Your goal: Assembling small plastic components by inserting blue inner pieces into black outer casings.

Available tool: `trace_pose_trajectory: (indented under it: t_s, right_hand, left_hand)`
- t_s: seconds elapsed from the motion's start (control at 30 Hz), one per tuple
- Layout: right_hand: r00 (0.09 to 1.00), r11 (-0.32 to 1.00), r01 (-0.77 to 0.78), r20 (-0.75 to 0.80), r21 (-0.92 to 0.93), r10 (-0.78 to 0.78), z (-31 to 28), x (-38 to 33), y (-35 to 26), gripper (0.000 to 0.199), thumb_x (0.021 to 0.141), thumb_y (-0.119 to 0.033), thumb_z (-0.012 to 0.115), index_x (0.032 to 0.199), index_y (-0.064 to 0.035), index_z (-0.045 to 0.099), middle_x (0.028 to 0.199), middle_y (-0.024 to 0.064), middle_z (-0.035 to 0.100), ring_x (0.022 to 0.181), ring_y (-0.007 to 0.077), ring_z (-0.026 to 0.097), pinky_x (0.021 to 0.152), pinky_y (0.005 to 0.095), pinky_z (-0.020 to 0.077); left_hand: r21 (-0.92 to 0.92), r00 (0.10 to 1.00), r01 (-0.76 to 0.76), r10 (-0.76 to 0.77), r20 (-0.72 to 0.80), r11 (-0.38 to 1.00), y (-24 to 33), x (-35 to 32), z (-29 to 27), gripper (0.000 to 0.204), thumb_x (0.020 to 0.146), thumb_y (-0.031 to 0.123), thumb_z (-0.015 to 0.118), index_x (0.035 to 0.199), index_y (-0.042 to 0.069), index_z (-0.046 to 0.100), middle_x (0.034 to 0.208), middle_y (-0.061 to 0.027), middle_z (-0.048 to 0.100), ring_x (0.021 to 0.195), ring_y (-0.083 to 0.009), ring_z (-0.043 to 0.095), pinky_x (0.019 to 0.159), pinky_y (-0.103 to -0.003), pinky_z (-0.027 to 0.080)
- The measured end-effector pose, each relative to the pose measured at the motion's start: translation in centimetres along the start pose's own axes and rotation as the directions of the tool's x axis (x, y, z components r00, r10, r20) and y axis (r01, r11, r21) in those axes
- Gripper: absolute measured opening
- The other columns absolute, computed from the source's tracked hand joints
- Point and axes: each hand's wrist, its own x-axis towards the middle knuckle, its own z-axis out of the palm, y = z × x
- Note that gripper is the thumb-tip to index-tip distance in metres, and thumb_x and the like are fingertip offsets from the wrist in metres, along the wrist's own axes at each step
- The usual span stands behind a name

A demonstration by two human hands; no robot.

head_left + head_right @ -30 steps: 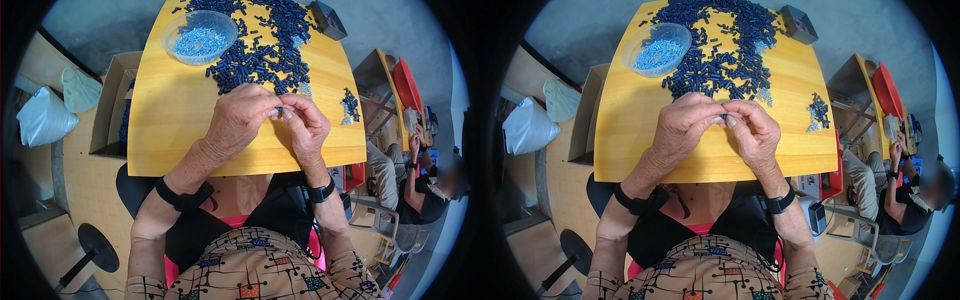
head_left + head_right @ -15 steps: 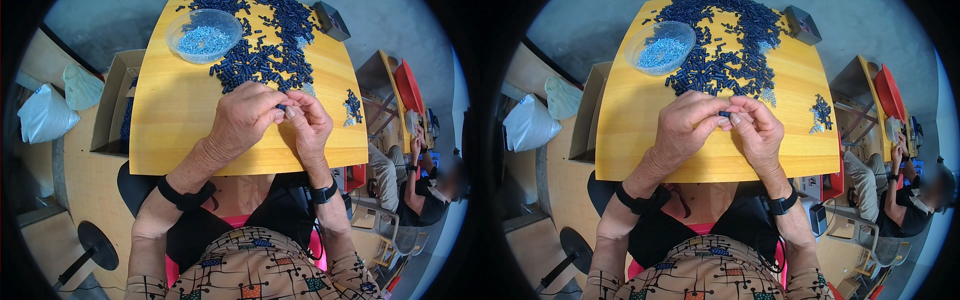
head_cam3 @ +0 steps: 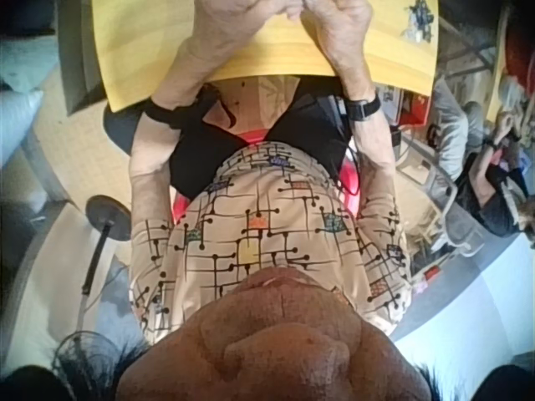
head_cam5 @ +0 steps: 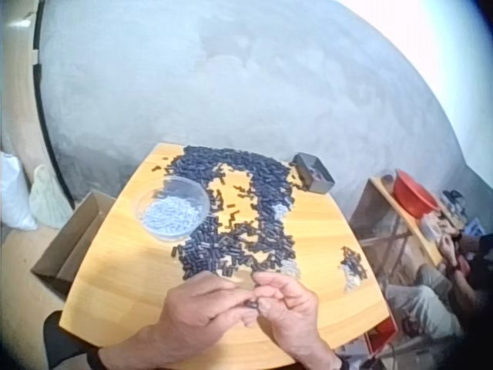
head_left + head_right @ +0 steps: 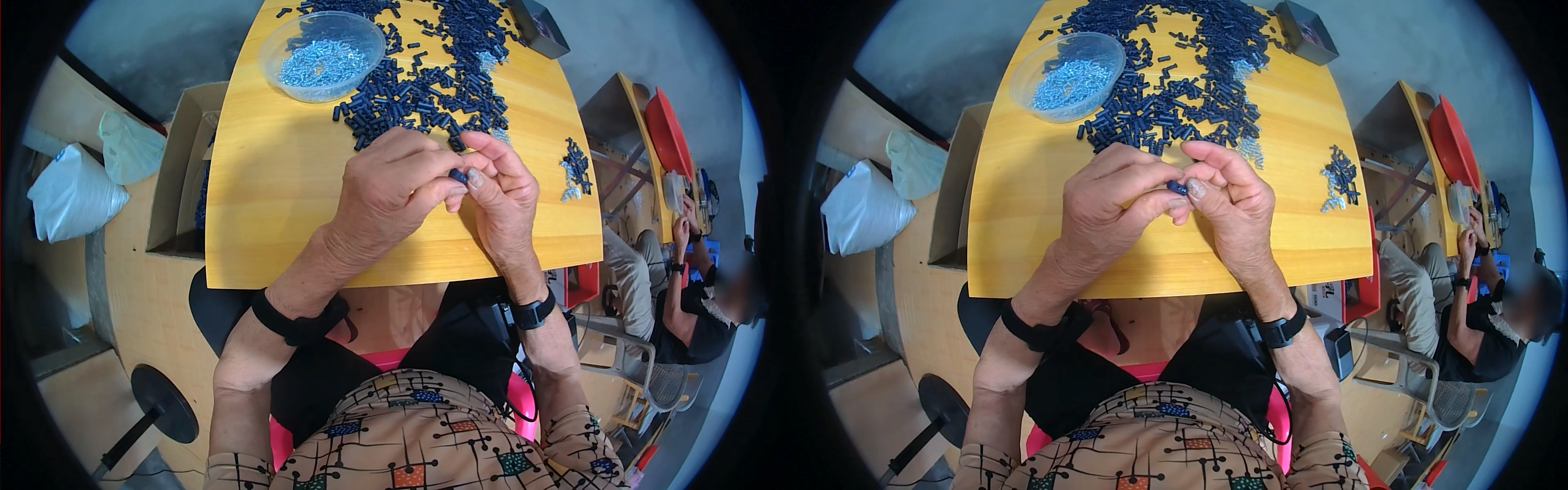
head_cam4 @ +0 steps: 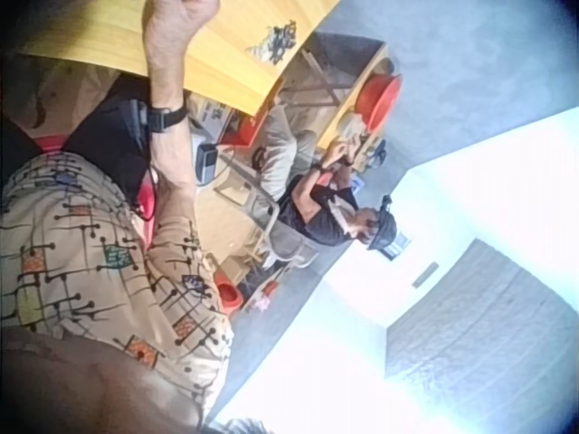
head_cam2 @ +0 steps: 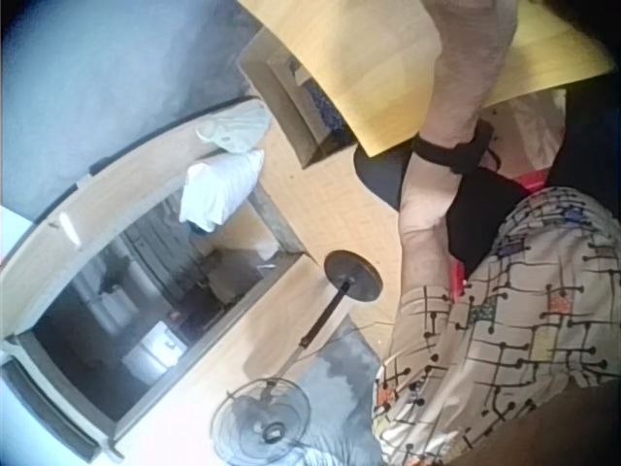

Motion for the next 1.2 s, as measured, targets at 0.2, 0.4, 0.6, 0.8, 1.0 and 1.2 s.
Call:
trace_pose_trajectory:
  t_s: [0.2,0.4,0.6,0.8,1.0,1.2]
  right_hand:
    - [0.999,0.999,0.031,-0.004,-0.027,-0.032,-0.1,-0.1,0.0,0.033,0.088,0.0,0.054,0.12,0.0051,0.047,0.085,0.0102,0.061,0.07,0.0133,0.06,0.064,0.0243,0.0505]
    - [0.999,0.998,0.048,-0.01,-0.035,-0.048,-0.1,-0.1,0.0,0.033,0.088,0.001,0.055,0.12,0.0049,0.047,0.085,0.0094,0.061,0.07,0.0119,0.059,0.064,0.0226,0.0499]
    - [0.999,0.997,0.027,-0.038,-0.077,-0.03,0.1,-0.1,-0.1,0.033,0.087,0.001,0.055,0.119,0.0048,0.048,0.085,0.0084,0.061,0.069,0.0109,0.059,0.063,0.0218,0.0496]
    - [0.999,0.994,0.031,-0.041,-0.108,-0.035,0.2,-0.1,0.0,0.032,0.088,0.002,0.054,0.119,0.0043,0.048,0.083,0.0073,0.06,0.069,0.0101,0.058,0.062,0.0212,0.049]
    - [0.988,0.969,0.078,-0.114,-0.234,-0.107,-0.6,-0.1,-0.1,0.027,0.087,0.002,0.054,0.114,0.0045,0.052,0.083,0.0065,0.061,0.066,0.0086,0.057,0.059,0.0199,0.0469]
    - [0.835,0.962,-0.031,-0.537,-0.27,-0.124,-5.5,-1.7,-2.6,0.018,0.086,0.0,0.056,0.103,0.0028,0.06,0.083,0.0058,0.062,0.059,0.0056,0.052,0.051,0.017,0.041]
  left_hand:
    - [-0.053,0.997,0.077,-0.076,0.03,0.996,0.1,0.0,0.2,0.026,0.067,0.005,0.067,0.092,0.011,0.069,0.068,-0.0008,0.059,0.066,-0.0183,0.056,0.059,-0.029,0.047]
    - [-0.046,0.997,0.078,-0.077,0.028,0.996,0.1,-0.1,0.3,0.019,0.067,0.006,0.069,0.086,0.008,0.067,0.072,-0.0023,0.061,0.067,-0.0192,0.057,0.06,-0.03,0.048]
    - [-0.043,0.998,0.062,-0.061,0.028,0.997,0.0,0.0,0.2,0.016,0.067,0.006,0.069,0.083,0.007,0.065,0.072,-0.0029,0.061,0.068,-0.0197,0.058,0.06,-0.03,0.048]
    - [-0.012,0.998,0.043,-0.043,0.037,0.999,-0.1,-0.2,0.2,0.015,0.068,0.006,0.068,0.082,0.008,0.065,0.071,-0.0026,0.06,0.066,-0.0197,0.058,0.059,-0.03,0.047]
    - [0.094,0.996,0.046,-0.053,0.077,0.995,-0.1,-0.3,0.0,0.014,0.068,0.001,0.069,0.081,0.004,0.067,0.074,-0.0065,0.062,0.069,-0.0179,0.059,0.059,-0.027,0.047]
    - [-0.172,0.923,0.384,-0.375,0.082,0.907,0.6,0.1,-0.5,0.012,0.071,-0.001,0.067,0.083,0.001,0.068,0.074,-0.0047,0.064,0.068,-0.011,0.059,0.061,-0.023,0.046]
